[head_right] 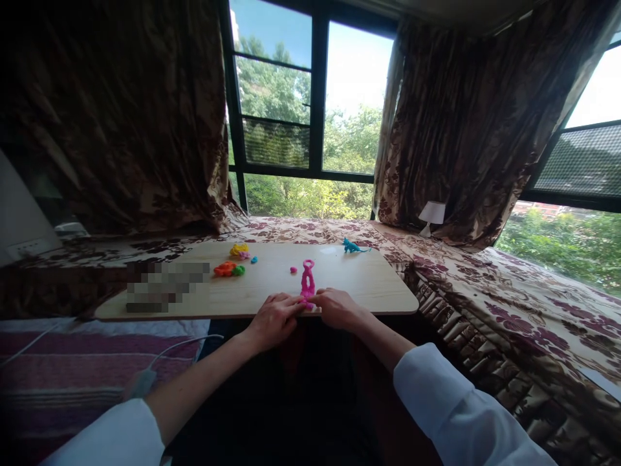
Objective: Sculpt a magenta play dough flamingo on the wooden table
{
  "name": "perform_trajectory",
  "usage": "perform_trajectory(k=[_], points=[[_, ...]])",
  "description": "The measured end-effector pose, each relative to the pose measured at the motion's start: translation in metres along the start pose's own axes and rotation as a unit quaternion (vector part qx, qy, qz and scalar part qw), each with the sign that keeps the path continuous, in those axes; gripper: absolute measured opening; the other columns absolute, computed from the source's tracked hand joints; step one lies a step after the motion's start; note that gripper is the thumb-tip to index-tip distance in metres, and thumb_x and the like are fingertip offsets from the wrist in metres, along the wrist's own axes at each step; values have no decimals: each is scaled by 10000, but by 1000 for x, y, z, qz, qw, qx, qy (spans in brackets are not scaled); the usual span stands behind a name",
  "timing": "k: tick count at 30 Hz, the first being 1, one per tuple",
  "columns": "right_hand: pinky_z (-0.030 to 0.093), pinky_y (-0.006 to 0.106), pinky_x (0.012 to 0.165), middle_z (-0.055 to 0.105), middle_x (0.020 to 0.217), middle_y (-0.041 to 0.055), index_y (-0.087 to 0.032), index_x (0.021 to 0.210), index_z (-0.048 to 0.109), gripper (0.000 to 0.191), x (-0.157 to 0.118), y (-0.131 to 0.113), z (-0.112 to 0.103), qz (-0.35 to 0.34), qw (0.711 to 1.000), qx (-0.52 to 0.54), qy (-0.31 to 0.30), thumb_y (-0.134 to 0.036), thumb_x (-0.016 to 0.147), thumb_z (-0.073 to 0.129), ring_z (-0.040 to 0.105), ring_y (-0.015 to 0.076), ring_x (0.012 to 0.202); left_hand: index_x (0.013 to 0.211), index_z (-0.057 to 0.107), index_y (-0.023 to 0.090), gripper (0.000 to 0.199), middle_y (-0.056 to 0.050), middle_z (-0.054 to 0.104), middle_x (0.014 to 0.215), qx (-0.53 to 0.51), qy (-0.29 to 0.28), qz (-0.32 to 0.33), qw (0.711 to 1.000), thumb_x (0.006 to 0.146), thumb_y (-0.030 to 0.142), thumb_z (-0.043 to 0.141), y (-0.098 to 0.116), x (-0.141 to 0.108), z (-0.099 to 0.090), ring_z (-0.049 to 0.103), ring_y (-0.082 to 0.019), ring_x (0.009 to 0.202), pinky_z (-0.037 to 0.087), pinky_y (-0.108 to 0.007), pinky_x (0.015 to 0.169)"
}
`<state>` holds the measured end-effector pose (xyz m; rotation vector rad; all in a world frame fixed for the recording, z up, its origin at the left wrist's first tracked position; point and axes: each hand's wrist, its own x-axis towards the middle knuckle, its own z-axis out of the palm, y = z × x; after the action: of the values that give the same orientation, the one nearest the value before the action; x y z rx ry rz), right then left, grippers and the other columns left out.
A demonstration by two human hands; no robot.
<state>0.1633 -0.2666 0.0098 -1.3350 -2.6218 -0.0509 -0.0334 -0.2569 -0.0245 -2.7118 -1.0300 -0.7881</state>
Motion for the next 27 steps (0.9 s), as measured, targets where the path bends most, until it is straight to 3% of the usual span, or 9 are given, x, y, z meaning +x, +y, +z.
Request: perform_trajectory(k=[5, 9, 12, 15, 18, 22, 27], points=[[361, 198, 778, 580, 1077, -9, -269, 1041, 606, 434, 4, -10, -2, -21, 999, 32, 2, -64, 717, 402, 524, 136, 957, 1175, 495, 275, 507, -8, 542, 1185, -20, 17, -6, 1000, 694, 115, 478, 1, -7, 4, 458, -222, 1028, 347, -396, 901], [370, 202, 726, 605, 1003, 10, -261, 982, 641, 367, 8, -14, 7, 49, 998, 21, -16, -104, 736, 418, 546, 146, 905, 1247, 419, 226, 576, -36, 564, 1138, -45, 22, -15, 999, 687, 100, 468, -3, -8, 4, 453, -214, 1036, 354, -376, 908], [368, 217, 699, 619, 958, 14, -297, 1058, 612, 389, 8, -11, 13, 99, 994, 7, -35, -138, 762, 415, 557, 158, 880, 1203, 466, 222, 506, -29, 577, 1113, -48, -1, 2, 999, 710, 107, 450, -6, -4, 2, 467, -198, 1011, 365, -351, 895], [366, 223, 708, 631, 958, 13, -315, 1122, 576, 420, 7, -5, 12, 103, 994, 13, -33, -152, 779, 396, 558, 162, 885, 1134, 524, 235, 455, -14, 548, 1175, -19, -24, 12, 999, 701, 112, 462, -5, -1, -2, 460, -212, 1024, 362, -365, 884], [371, 202, 680, 649, 938, 5, -302, 1190, 525, 477, 8, 4, 4, 77, 994, 44, -60, -137, 758, 408, 569, 140, 818, 1126, 527, 242, 470, -13, 551, 1174, -3, -26, -2, 1000, 674, 119, 490, -1, -1, -4, 459, -224, 1024, 353, -382, 890], [371, 187, 638, 664, 921, -5, -305, 1273, 423, 562, 15, 13, -5, 96, 992, 39, -66, -126, 740, 421, 579, 124, 763, 1093, 543, 243, 461, -7, 552, 1170, -9, -14, -8, 1000, 655, 106, 497, 1, -3, -2, 457, -221, 1023, 342, -381, 909], [375, 209, 649, 670, 929, 23, -328, 1229, 476, 491, 26, 14, 3, 113, 990, -15, -82, -172, 766, 427, 595, 160, 827, 1101, 529, 227, 438, -24, 599, 1055, -38, -7, -27, 999, 681, 113, 484, -6, 4, -1, 480, -202, 970, 374, -344, 875]])
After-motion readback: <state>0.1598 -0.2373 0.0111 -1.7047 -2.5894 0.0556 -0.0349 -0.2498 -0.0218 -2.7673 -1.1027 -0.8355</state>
